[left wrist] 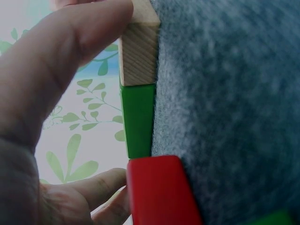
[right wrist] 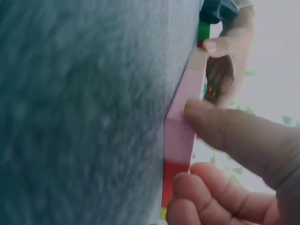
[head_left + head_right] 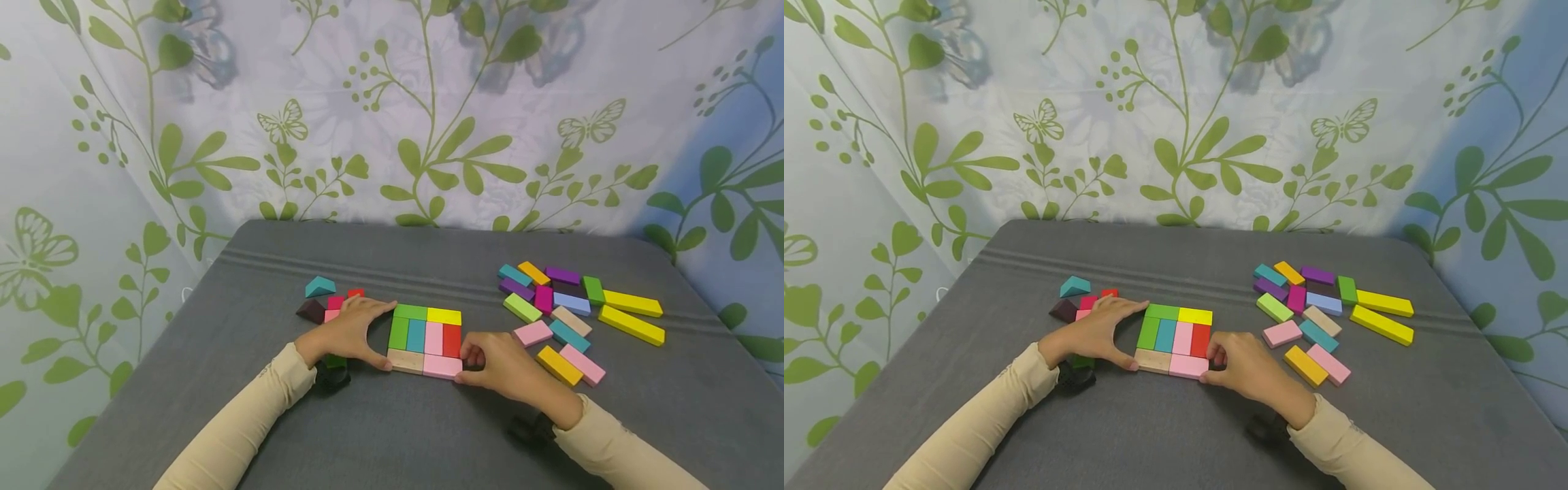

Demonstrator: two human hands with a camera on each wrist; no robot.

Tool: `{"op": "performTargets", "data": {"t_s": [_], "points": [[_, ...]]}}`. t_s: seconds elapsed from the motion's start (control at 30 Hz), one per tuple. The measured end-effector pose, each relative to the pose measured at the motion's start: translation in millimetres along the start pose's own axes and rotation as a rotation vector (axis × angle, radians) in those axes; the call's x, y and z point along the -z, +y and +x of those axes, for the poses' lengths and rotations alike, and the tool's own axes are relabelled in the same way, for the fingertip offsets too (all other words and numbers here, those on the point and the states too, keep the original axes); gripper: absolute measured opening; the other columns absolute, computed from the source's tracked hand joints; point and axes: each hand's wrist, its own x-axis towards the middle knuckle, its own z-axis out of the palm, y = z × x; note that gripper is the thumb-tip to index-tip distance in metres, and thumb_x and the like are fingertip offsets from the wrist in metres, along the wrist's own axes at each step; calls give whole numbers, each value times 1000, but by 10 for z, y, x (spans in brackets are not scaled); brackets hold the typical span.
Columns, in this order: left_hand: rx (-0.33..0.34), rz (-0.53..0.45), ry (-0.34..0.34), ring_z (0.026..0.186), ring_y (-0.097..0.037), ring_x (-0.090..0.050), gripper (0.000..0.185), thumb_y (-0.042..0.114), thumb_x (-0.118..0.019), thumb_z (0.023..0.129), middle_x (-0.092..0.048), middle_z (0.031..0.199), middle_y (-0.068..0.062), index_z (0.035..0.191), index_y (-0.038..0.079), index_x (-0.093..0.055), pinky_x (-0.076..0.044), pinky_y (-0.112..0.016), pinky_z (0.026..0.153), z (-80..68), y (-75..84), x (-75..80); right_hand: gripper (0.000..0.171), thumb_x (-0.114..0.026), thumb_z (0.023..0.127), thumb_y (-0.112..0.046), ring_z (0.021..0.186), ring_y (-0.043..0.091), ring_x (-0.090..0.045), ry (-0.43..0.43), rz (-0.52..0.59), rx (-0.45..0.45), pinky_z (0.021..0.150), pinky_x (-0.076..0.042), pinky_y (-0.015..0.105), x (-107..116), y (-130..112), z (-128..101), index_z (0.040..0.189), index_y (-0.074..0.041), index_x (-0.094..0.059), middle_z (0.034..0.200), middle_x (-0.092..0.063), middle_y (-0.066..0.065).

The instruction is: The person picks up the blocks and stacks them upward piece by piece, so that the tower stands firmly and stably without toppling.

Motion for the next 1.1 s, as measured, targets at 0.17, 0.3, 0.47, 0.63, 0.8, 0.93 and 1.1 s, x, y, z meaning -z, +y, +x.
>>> {"op": "performTargets", "data": {"t_s": [0.17,0.3,0.47,0.63,0.8,0.93,1.1], "points": [[-2,1,0,154,-42,-30,113,48,-88,78,-44,166,-19,167,1,-37,-4,-67,128,9,8,0,34,-94,86,-28,83,13,-60,-22,11,32,73,-56,29,210,163,-11,105,-9,-74,91,-68,-6],[8,-2,5,154,-43,-29,113,48,-90,78,-44,166,-19,167,3,-37,-6,-69,127,9,8,0,48,-90,90,-33,94,27,-67,19,-137,-12,83,-61,47,501,302,-64,121,0,-73,108,-73,10],[10,1,8,154,-44,-29,113,48,-90,78,-44,165,-19,167,3,-37,-8,-70,126,2,12,4,64,-84,95,-40,93,40,-65,48,-349,-181,82,-59,59,757,468,-165,124,13,-62,100,-67,22],[7,-5,3,153,-45,-29,113,47,-90,78,-44,165,-20,167,2,-37,-13,-71,124,-17,23,7,81,-83,94,-45,86,36,-63,-17,-293,-280,78,-59,55,810,538,-179,131,20,-51,101,-66,26],[-1,-2,6,153,-45,-31,113,47,-90,78,-44,165,-20,167,1,-37,-12,-71,124,-15,22,2,84,-86,92,-40,95,37,-63,-47,-256,-281,88,-59,62,768,555,-157,141,17,-49,119,-65,31],[-2,0,9,152,-45,-31,113,48,-90,78,-44,165,-20,167,2,-37,-10,-71,125,-11,24,-2,71,-89,90,-31,98,37,-62,-54,-240,-246,87,-59,60,760,548,-138,136,11,-55,118,-65,27],[-4,-5,12,153,-45,-30,114,48,-90,77,-44,165,-20,167,2,-38,-7,-70,127,-14,23,0,57,-92,86,-18,104,33,-65,-64,-164,-73,91,-60,56,665,529,-91,129,2,-61,119,-68,16]]}}
